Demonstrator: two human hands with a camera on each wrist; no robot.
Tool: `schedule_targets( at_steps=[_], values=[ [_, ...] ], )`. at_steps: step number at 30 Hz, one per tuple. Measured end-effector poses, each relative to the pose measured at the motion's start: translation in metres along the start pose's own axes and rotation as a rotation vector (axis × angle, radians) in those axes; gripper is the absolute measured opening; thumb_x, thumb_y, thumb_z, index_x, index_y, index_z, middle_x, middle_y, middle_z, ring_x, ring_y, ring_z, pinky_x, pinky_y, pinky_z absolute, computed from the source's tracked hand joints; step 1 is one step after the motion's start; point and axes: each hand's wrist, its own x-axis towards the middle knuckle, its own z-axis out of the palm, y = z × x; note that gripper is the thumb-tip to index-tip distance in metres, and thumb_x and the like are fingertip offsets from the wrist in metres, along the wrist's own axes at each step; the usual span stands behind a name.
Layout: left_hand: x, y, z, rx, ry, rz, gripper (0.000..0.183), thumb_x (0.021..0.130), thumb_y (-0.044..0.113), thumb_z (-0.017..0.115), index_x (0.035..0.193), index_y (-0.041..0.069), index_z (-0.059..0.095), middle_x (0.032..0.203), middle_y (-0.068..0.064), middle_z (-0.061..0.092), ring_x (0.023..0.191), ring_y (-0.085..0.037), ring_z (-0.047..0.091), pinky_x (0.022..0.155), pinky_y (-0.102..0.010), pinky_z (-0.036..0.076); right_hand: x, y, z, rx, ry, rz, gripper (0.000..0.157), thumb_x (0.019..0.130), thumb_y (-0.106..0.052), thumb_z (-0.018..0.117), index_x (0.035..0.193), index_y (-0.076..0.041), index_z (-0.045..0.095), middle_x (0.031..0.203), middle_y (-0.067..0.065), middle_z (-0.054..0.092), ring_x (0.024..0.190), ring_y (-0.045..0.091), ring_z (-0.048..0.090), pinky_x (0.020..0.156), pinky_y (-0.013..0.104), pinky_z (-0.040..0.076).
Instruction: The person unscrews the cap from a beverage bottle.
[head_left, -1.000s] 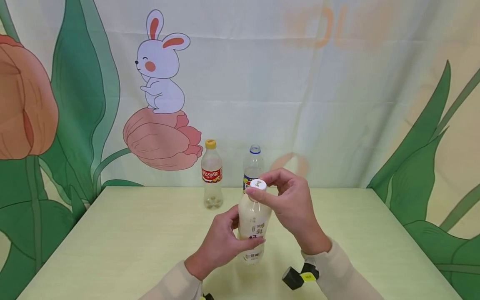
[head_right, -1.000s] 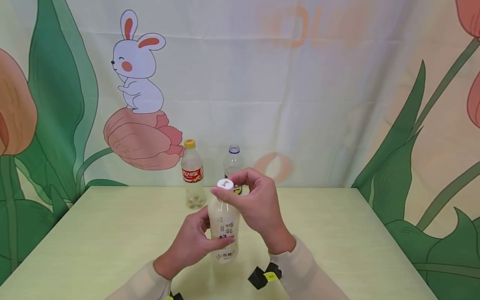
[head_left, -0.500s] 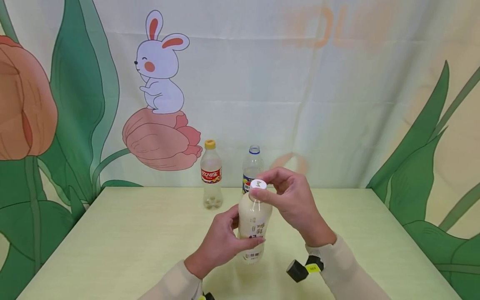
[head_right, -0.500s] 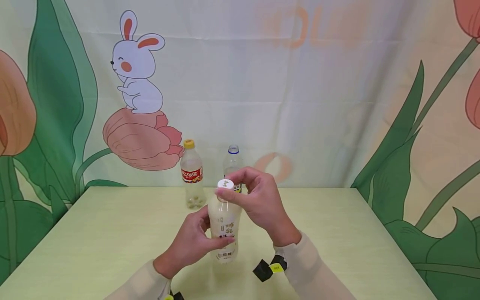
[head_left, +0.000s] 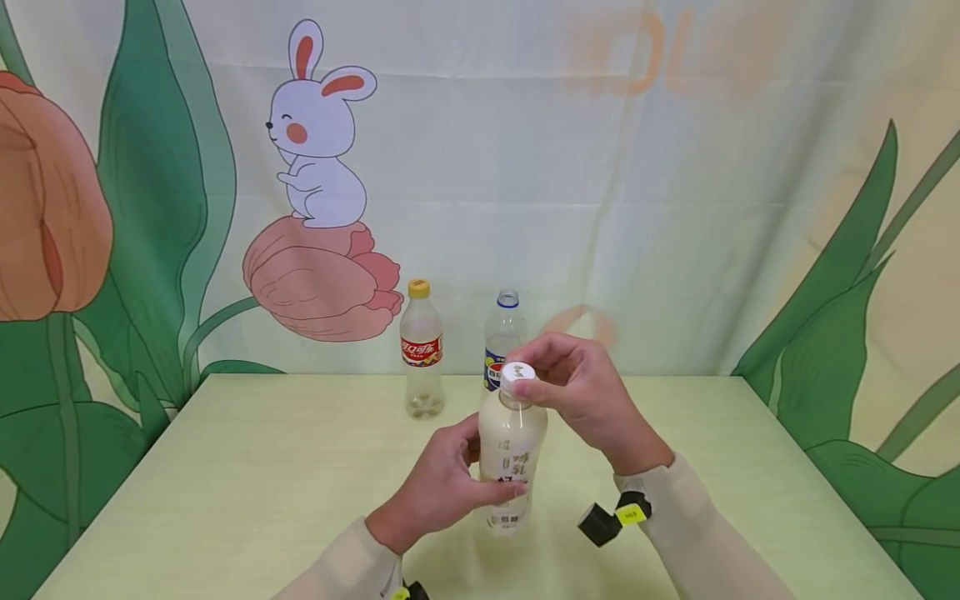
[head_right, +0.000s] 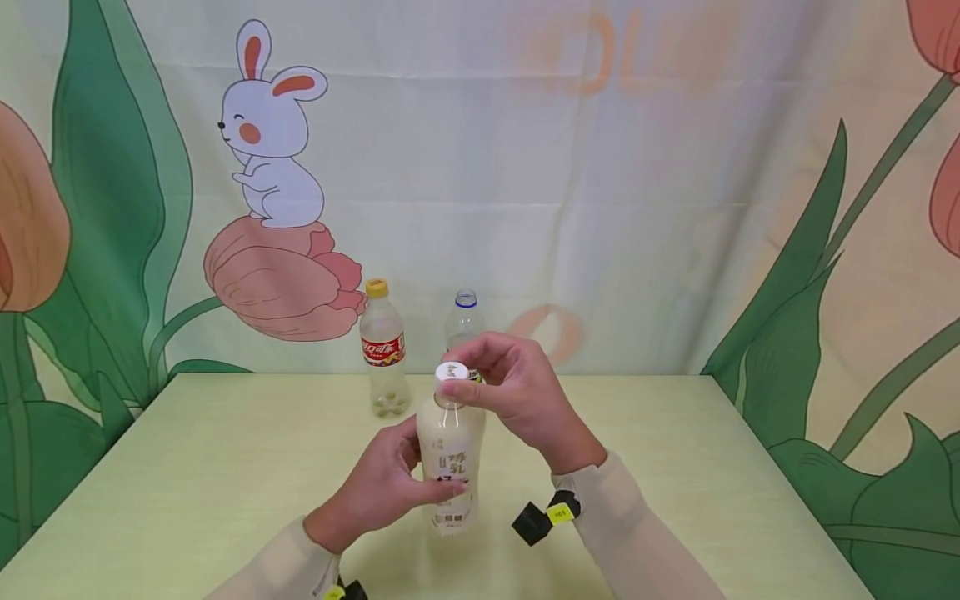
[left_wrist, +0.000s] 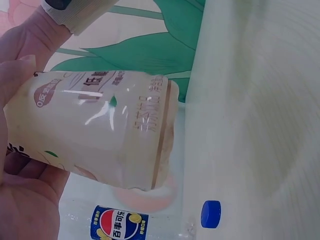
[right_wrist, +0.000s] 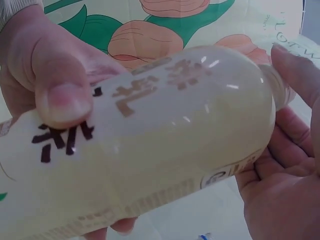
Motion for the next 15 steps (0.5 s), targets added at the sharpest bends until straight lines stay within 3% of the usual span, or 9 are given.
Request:
schedule_targets(
  at_steps=[7, 11, 15],
  values=[
    [0.000, -0.002, -0.001, 0.008, 0.016, 0.002, 0.053, 0.079, 0.017, 0.089, 0.125, 0.011, 0.064, 0.117, -0.006, 0.073, 0.099, -0.016, 0.072, 0.091, -0.030, 0.060, 0.004, 0.007, 0.001, 0.041, -0.005, -0.006, 0.013, 0.088, -0.017, 0.081, 0.099, -0.018, 0.075, 0.098, -0.004, 0.076, 0.085, 0.011, 0.070, 0.073, 0.024, 0.058],
    [0.001, -0.003, 0.000, 0.018, 0.058, 0.003, 0.053, 0.079, 0.019, 0.090, 0.124, 0.012, 0.064, 0.113, -0.006, 0.074, 0.098, -0.015, 0.072, 0.091, -0.030, 0.060, 0.001, 0.007, 0.011, 0.008, 0.112, -0.007, 0.015, 0.087, -0.010, 0.080, 0.101, -0.014, 0.074, 0.096, -0.003, 0.075, 0.086, 0.014, 0.069, 0.076, 0.026, 0.058],
    [0.001, -0.003, 0.002, 0.022, 0.087, 0.005, 0.054, 0.078, 0.019, 0.091, 0.125, 0.014, 0.064, 0.114, -0.003, 0.074, 0.099, -0.015, 0.072, 0.092, -0.030, 0.060, -0.004, 0.006, 0.022, -0.096, 0.269, -0.038, 0.020, 0.083, -0.009, 0.084, 0.100, -0.008, 0.072, 0.090, 0.000, 0.074, 0.086, 0.019, 0.067, 0.081, 0.030, 0.057]
  ],
)
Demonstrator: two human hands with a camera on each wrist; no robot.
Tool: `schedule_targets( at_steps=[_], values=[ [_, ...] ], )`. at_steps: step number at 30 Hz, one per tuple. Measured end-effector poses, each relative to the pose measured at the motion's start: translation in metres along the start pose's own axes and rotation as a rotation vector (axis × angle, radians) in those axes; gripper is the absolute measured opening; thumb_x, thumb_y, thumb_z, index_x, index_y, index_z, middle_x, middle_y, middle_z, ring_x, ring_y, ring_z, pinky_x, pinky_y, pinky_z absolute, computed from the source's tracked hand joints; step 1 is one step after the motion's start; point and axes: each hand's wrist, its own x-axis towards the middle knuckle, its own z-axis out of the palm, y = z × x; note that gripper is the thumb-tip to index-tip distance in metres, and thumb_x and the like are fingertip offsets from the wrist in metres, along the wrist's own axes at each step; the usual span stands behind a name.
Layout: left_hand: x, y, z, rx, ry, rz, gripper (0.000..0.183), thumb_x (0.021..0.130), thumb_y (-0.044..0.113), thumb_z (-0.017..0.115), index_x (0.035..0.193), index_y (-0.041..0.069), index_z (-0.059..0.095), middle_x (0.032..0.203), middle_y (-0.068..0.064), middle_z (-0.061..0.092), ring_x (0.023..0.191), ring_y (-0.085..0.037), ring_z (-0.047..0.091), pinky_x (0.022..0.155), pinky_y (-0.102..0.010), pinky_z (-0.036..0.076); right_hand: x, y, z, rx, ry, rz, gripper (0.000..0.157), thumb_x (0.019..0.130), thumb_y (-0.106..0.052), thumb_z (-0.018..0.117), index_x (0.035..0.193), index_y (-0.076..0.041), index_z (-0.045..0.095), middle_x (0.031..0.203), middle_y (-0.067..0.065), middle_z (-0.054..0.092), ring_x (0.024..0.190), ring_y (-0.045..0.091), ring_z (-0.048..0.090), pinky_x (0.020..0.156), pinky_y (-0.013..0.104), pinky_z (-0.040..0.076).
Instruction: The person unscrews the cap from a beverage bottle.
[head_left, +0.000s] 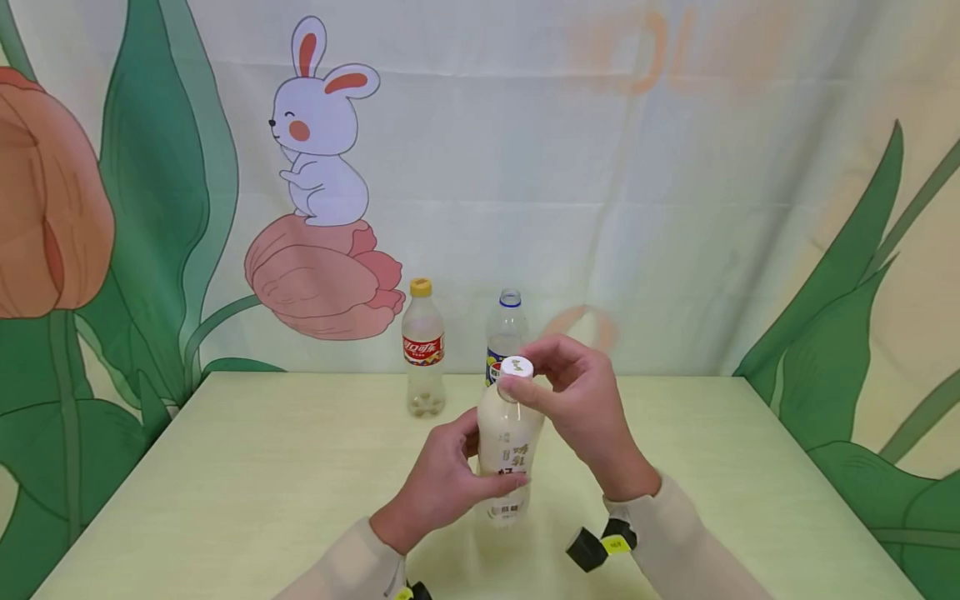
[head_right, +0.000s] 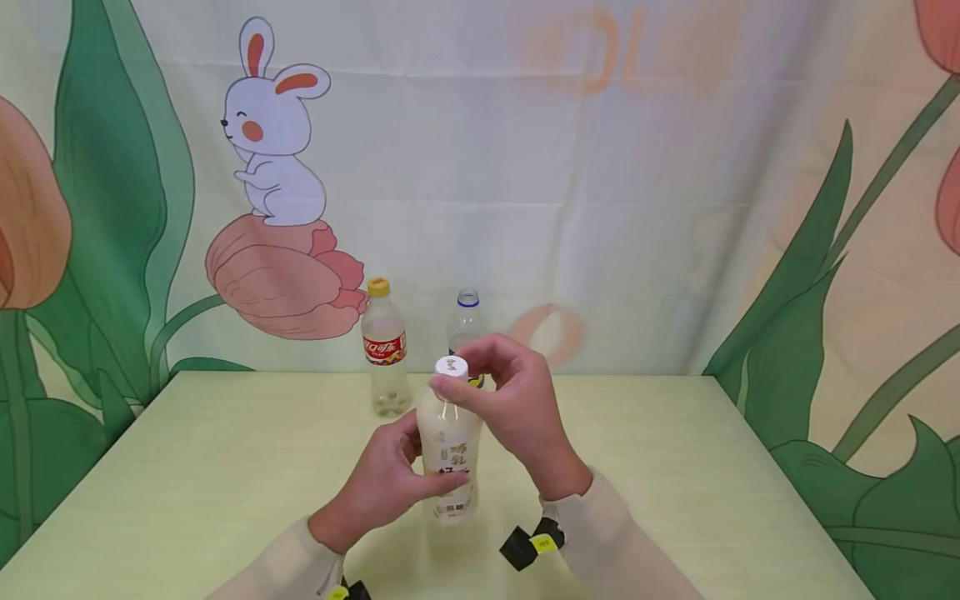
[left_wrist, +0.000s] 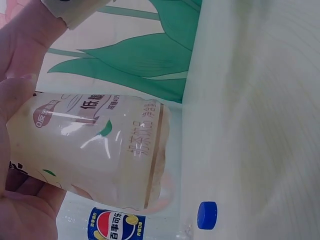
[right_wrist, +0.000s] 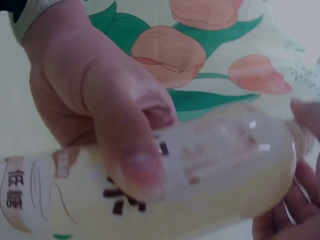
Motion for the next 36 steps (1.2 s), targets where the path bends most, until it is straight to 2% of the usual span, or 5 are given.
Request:
schedule_targets(
  at_steps=[4, 9, 15, 24, 36],
  values=[
    [0.001, 0.002, 0.002, -0.011, 0.003, 0.000, 0.055, 0.078, 0.019, 0.091, 0.125, 0.016, 0.064, 0.114, -0.001, 0.074, 0.099, -0.015, 0.072, 0.092, -0.031, 0.060, -0.005, -0.005, 0.006, -0.082, 0.109, -0.027, 0.024, 0.079, -0.012, 0.089, 0.095, -0.007, 0.073, 0.086, -0.001, 0.075, 0.086, 0.022, 0.068, 0.078, 0.031, 0.057],
    [0.001, 0.003, 0.001, -0.001, 0.000, -0.011, 0.054, 0.078, 0.019, 0.091, 0.125, 0.016, 0.064, 0.114, 0.000, 0.074, 0.100, -0.015, 0.072, 0.093, -0.030, 0.060, -0.006, -0.009, 0.007, -0.123, 0.129, -0.016, 0.021, 0.079, -0.014, 0.089, 0.094, -0.009, 0.075, 0.084, -0.002, 0.076, 0.088, 0.023, 0.068, 0.086, 0.033, 0.056],
    [0.002, 0.003, -0.001, 0.018, -0.027, -0.017, 0.055, 0.080, 0.020, 0.089, 0.128, 0.013, 0.063, 0.117, -0.003, 0.074, 0.103, -0.016, 0.072, 0.095, -0.029, 0.058, -0.005, -0.012, 0.002, -0.108, 0.069, -0.007, 0.019, 0.082, -0.015, 0.087, 0.096, -0.008, 0.076, 0.087, 0.001, 0.076, 0.094, 0.024, 0.067, 0.096, 0.041, 0.054],
    [0.002, 0.004, -0.002, 0.017, -0.059, -0.053, 0.055, 0.080, 0.020, 0.089, 0.127, 0.013, 0.063, 0.118, -0.003, 0.072, 0.103, -0.017, 0.071, 0.095, -0.029, 0.058, -0.002, -0.010, -0.007, -0.043, -0.028, 0.001, 0.019, 0.083, -0.009, 0.084, 0.098, -0.002, 0.075, 0.090, -0.001, 0.076, 0.093, 0.020, 0.068, 0.095, 0.034, 0.055],
    [0.000, 0.002, -0.004, -0.020, -0.114, -0.057, 0.057, 0.080, 0.018, 0.089, 0.130, 0.015, 0.062, 0.123, 0.000, 0.070, 0.106, -0.017, 0.071, 0.097, -0.029, 0.058, 0.005, -0.006, -0.018, 0.005, -0.182, 0.022, 0.016, 0.085, -0.005, 0.081, 0.098, -0.012, 0.075, 0.097, -0.003, 0.076, 0.090, 0.018, 0.070, 0.077, 0.029, 0.058]
  ],
)
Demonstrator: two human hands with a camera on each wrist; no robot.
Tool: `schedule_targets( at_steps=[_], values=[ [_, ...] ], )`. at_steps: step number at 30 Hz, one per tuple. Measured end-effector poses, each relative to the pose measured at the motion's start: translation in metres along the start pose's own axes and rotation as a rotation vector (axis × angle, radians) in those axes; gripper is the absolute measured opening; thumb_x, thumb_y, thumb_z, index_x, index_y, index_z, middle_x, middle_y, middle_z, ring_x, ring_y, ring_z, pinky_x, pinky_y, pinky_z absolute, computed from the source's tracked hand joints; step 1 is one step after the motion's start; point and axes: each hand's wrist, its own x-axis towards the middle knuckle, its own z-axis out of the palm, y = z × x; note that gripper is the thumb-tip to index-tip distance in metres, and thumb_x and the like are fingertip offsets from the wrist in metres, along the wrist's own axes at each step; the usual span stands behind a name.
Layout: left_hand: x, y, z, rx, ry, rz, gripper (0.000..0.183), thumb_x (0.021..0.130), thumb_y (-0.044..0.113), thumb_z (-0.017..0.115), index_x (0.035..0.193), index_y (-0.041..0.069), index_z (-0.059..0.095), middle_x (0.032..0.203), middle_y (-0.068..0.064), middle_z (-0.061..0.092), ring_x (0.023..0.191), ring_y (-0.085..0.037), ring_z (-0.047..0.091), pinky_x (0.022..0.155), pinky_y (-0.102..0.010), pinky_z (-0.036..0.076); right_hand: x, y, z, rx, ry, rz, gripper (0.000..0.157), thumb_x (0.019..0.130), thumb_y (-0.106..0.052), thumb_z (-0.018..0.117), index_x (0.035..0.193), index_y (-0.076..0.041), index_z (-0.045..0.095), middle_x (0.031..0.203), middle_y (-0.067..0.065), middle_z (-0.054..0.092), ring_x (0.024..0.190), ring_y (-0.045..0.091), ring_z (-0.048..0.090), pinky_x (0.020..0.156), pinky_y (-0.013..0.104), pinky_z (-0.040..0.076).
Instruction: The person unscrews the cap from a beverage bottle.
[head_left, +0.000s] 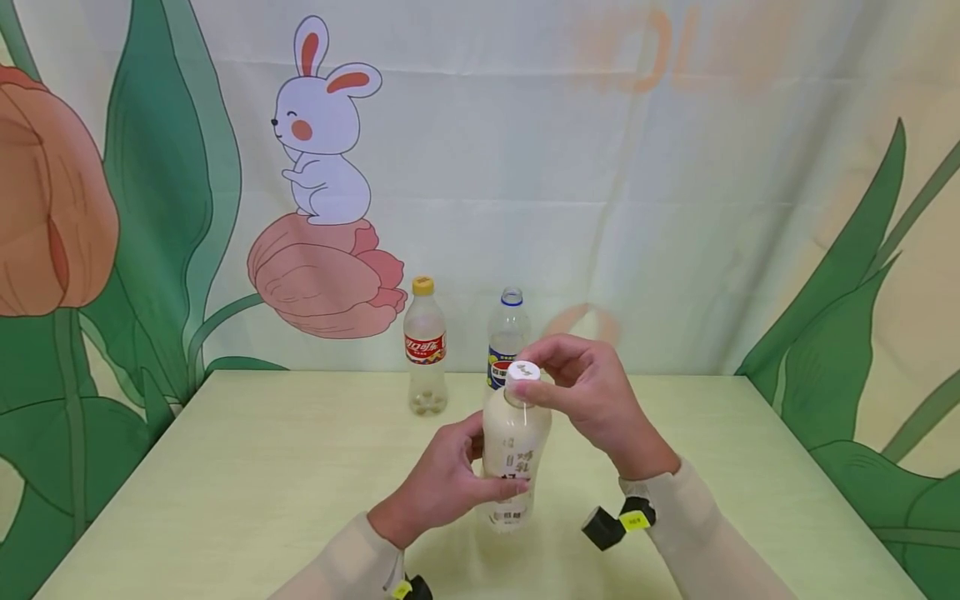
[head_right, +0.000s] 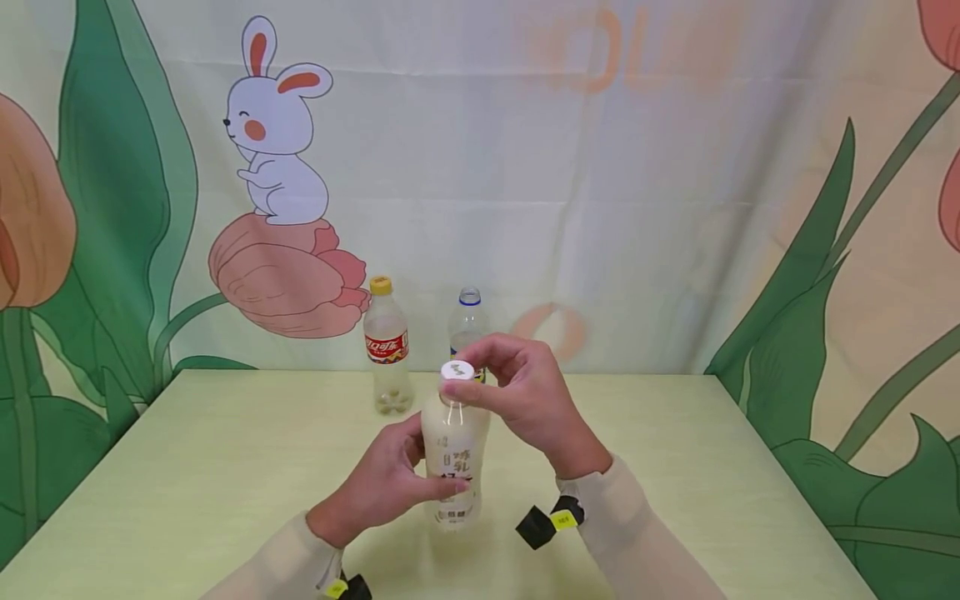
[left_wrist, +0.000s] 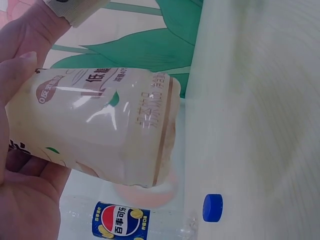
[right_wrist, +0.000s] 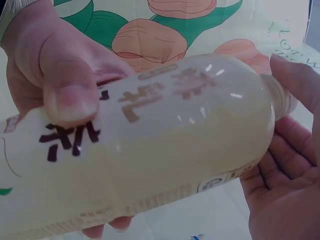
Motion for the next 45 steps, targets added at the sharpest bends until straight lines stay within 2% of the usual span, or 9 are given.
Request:
schedule_targets(
  at_steps=[12, 17, 21, 24, 27, 30, 33, 37, 45],
  values=[
    [-0.002, 0.001, -0.001, -0.026, -0.060, -0.013, 0.058, 0.080, 0.016, 0.088, 0.131, 0.018, 0.061, 0.123, 0.003, 0.071, 0.104, -0.016, 0.072, 0.095, -0.031, 0.058, 0.005, 0.009, -0.011, 0.120, -0.189, -0.029, 0.017, 0.089, -0.009, 0.077, 0.102, -0.020, 0.076, 0.102, -0.004, 0.076, 0.084, 0.011, 0.067, 0.073, 0.025, 0.058],
    [-0.002, 0.000, 0.000, -0.020, -0.058, 0.002, 0.058, 0.080, 0.016, 0.088, 0.131, 0.017, 0.061, 0.123, 0.002, 0.071, 0.105, -0.016, 0.072, 0.096, -0.031, 0.058, 0.005, 0.012, -0.012, 0.161, -0.220, -0.034, 0.017, 0.090, -0.010, 0.076, 0.104, -0.020, 0.076, 0.103, -0.004, 0.076, 0.085, 0.010, 0.069, 0.075, 0.025, 0.058],
    [-0.001, -0.002, 0.001, 0.012, -0.001, 0.049, 0.055, 0.080, 0.016, 0.089, 0.128, 0.013, 0.062, 0.121, -0.002, 0.071, 0.104, -0.016, 0.071, 0.096, -0.031, 0.059, 0.003, 0.013, -0.006, 0.158, -0.145, -0.051, 0.018, 0.091, -0.006, 0.075, 0.106, -0.017, 0.076, 0.102, -0.003, 0.076, 0.087, 0.012, 0.070, 0.076, 0.026, 0.058],
    [0.000, -0.004, 0.002, 0.031, 0.045, 0.056, 0.055, 0.080, 0.018, 0.089, 0.127, 0.013, 0.063, 0.119, -0.003, 0.072, 0.103, -0.016, 0.071, 0.096, -0.030, 0.059, -0.001, 0.010, 0.002, 0.108, -0.030, -0.060, 0.018, 0.088, -0.002, 0.077, 0.105, -0.009, 0.075, 0.098, -0.002, 0.075, 0.088, 0.016, 0.069, 0.079, 0.028, 0.059],
    [0.001, -0.004, 0.004, 0.032, 0.054, 0.034, 0.057, 0.079, 0.021, 0.090, 0.129, 0.016, 0.062, 0.119, 0.001, 0.072, 0.105, -0.015, 0.071, 0.096, -0.029, 0.058, -0.005, 0.005, 0.010, 0.022, 0.112, -0.037, 0.020, 0.083, -0.004, 0.082, 0.101, -0.003, 0.072, 0.093, 0.000, 0.073, 0.087, 0.020, 0.068, 0.081, 0.030, 0.058],
    [0.002, -0.003, 0.006, 0.030, 0.064, 0.034, 0.059, 0.079, 0.022, 0.090, 0.130, 0.019, 0.061, 0.119, 0.004, 0.072, 0.105, -0.014, 0.071, 0.096, -0.029, 0.058, -0.009, -0.001, 0.018, -0.073, 0.248, 0.015, 0.024, 0.080, -0.013, 0.087, 0.097, -0.004, 0.072, 0.090, 0.000, 0.073, 0.084, 0.022, 0.067, 0.077, 0.030, 0.057],
    [0.002, -0.002, 0.007, 0.030, 0.085, 0.051, 0.059, 0.078, 0.019, 0.091, 0.130, 0.018, 0.061, 0.118, 0.004, 0.072, 0.104, -0.014, 0.071, 0.095, -0.029, 0.059, -0.012, -0.007, 0.023, -0.134, 0.325, 0.050, 0.026, 0.077, -0.019, 0.091, 0.094, -0.009, 0.074, 0.087, 0.001, 0.075, 0.082, 0.025, 0.067, 0.074, 0.031, 0.056],
    [0.003, 0.000, 0.008, 0.031, 0.096, 0.063, 0.059, 0.078, 0.018, 0.091, 0.129, 0.017, 0.062, 0.117, 0.003, 0.073, 0.103, -0.014, 0.071, 0.095, -0.030, 0.059, -0.013, -0.009, 0.025, -0.147, 0.333, 0.029, 0.023, 0.078, -0.017, 0.090, 0.094, -0.010, 0.075, 0.086, 0.001, 0.076, 0.085, 0.025, 0.067, 0.081, 0.033, 0.056],
    [0.003, 0.003, 0.005, 0.025, 0.090, 0.059, 0.059, 0.078, 0.017, 0.091, 0.129, 0.017, 0.063, 0.120, 0.003, 0.072, 0.106, -0.015, 0.071, 0.098, -0.030, 0.058, -0.012, -0.008, 0.021, -0.096, 0.253, -0.040, 0.019, 0.083, -0.011, 0.086, 0.099, -0.006, 0.076, 0.089, 0.001, 0.075, 0.090, 0.024, 0.068, 0.094, 0.036, 0.056]
  ],
)
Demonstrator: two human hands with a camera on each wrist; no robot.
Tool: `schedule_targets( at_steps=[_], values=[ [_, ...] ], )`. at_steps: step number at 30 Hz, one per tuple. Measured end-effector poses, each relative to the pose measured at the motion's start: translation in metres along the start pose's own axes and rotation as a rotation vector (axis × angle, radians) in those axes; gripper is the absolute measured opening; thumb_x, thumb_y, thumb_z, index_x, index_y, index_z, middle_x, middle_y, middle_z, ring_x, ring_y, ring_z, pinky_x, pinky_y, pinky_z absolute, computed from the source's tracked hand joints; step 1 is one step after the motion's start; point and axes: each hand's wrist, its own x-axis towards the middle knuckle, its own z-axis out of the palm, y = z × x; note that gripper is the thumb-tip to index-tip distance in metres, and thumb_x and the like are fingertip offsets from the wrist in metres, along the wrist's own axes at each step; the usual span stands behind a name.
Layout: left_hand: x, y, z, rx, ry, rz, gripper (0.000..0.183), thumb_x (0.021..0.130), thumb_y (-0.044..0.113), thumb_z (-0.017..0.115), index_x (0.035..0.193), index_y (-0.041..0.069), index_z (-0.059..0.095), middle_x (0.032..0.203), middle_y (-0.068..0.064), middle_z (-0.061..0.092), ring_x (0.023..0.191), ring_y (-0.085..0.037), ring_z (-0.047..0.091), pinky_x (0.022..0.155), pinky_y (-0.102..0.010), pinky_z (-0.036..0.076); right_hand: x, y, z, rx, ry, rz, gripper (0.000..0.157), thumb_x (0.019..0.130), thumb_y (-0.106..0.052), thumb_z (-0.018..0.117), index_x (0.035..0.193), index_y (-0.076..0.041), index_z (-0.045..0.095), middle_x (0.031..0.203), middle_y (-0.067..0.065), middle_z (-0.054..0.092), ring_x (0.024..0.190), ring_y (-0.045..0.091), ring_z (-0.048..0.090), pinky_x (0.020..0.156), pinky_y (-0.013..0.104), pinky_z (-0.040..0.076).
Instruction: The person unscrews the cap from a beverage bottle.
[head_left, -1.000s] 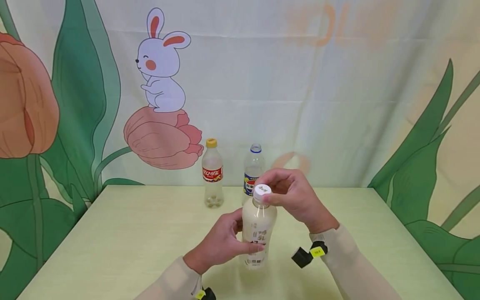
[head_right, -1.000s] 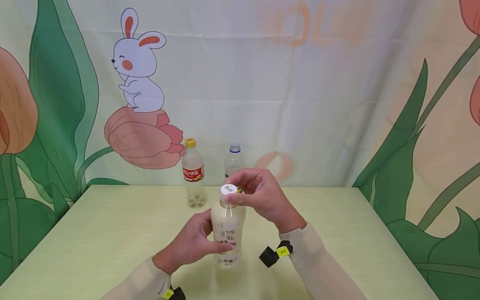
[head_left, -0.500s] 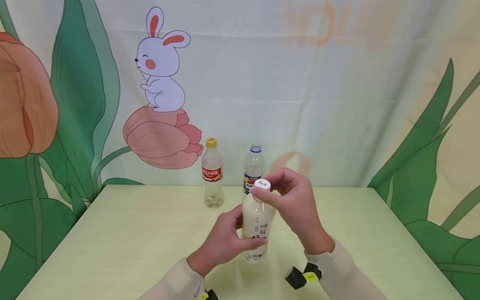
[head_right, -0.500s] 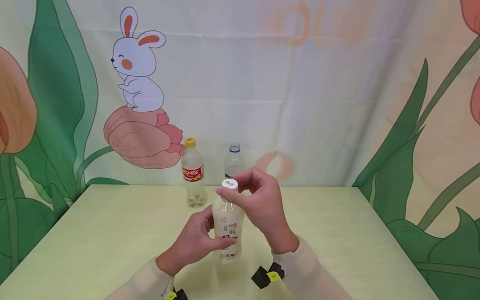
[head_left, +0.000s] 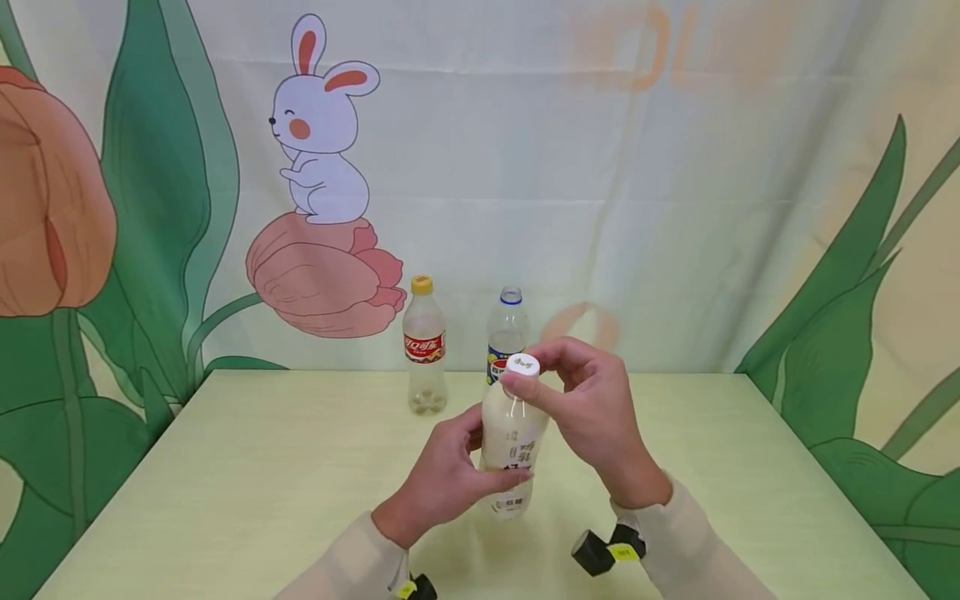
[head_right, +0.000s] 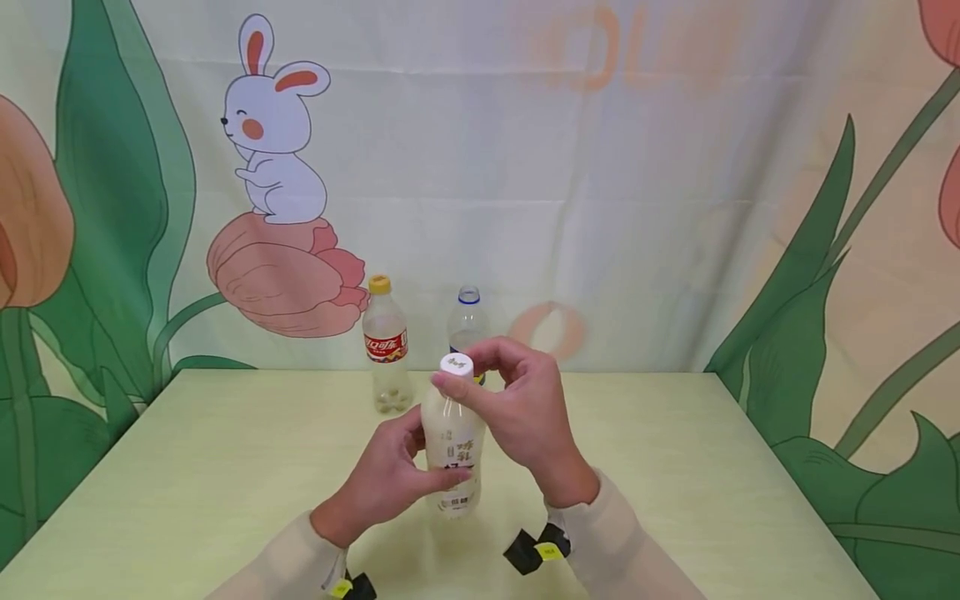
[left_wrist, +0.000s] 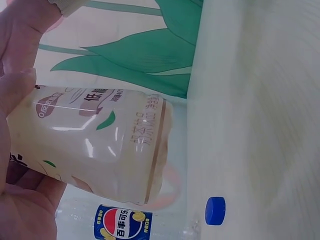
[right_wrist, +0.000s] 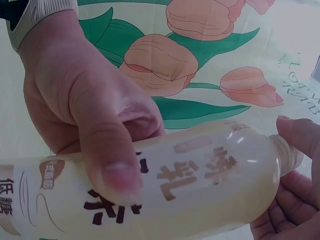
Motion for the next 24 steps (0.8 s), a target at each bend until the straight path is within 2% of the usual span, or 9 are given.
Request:
schedule_targets(
  at_steps=[6, 10, 17, 24],
  values=[
    [-0.001, -0.002, -0.003, -0.001, -0.018, 0.007, 0.058, 0.078, 0.016, 0.090, 0.130, 0.016, 0.063, 0.119, 0.001, 0.072, 0.105, -0.016, 0.071, 0.097, -0.031, 0.058, 0.004, 0.001, -0.004, 0.062, -0.097, -0.007, 0.019, 0.084, -0.007, 0.084, 0.100, -0.002, 0.074, 0.092, 0.001, 0.075, 0.090, 0.020, 0.068, 0.093, 0.034, 0.057],
    [-0.001, -0.003, -0.005, -0.021, -0.038, 0.000, 0.058, 0.077, 0.014, 0.091, 0.129, 0.016, 0.064, 0.119, 0.002, 0.072, 0.104, -0.017, 0.071, 0.096, -0.032, 0.059, 0.008, 0.002, -0.009, 0.079, -0.165, 0.011, 0.021, 0.084, -0.004, 0.082, 0.102, -0.001, 0.074, 0.094, -0.001, 0.075, 0.088, 0.018, 0.068, 0.085, 0.030, 0.057],
    [0.000, 0.000, -0.006, -0.041, -0.095, -0.044, 0.060, 0.078, 0.016, 0.090, 0.132, 0.019, 0.062, 0.123, 0.004, 0.071, 0.105, -0.016, 0.072, 0.095, -0.031, 0.059, 0.015, 0.005, -0.018, 0.109, -0.290, 0.052, 0.013, 0.089, -0.009, 0.078, 0.101, -0.013, 0.075, 0.098, -0.002, 0.074, 0.085, 0.015, 0.068, 0.075, 0.029, 0.059],
    [0.001, 0.002, -0.008, -0.051, -0.154, -0.078, 0.059, 0.079, 0.015, 0.089, 0.132, 0.018, 0.062, 0.123, 0.002, 0.072, 0.104, -0.017, 0.072, 0.096, -0.033, 0.058, 0.021, 0.013, -0.023, 0.237, -0.396, 0.019, 0.015, 0.090, -0.011, 0.077, 0.102, -0.020, 0.076, 0.102, -0.005, 0.075, 0.084, 0.010, 0.068, 0.074, 0.024, 0.058]
  ],
)
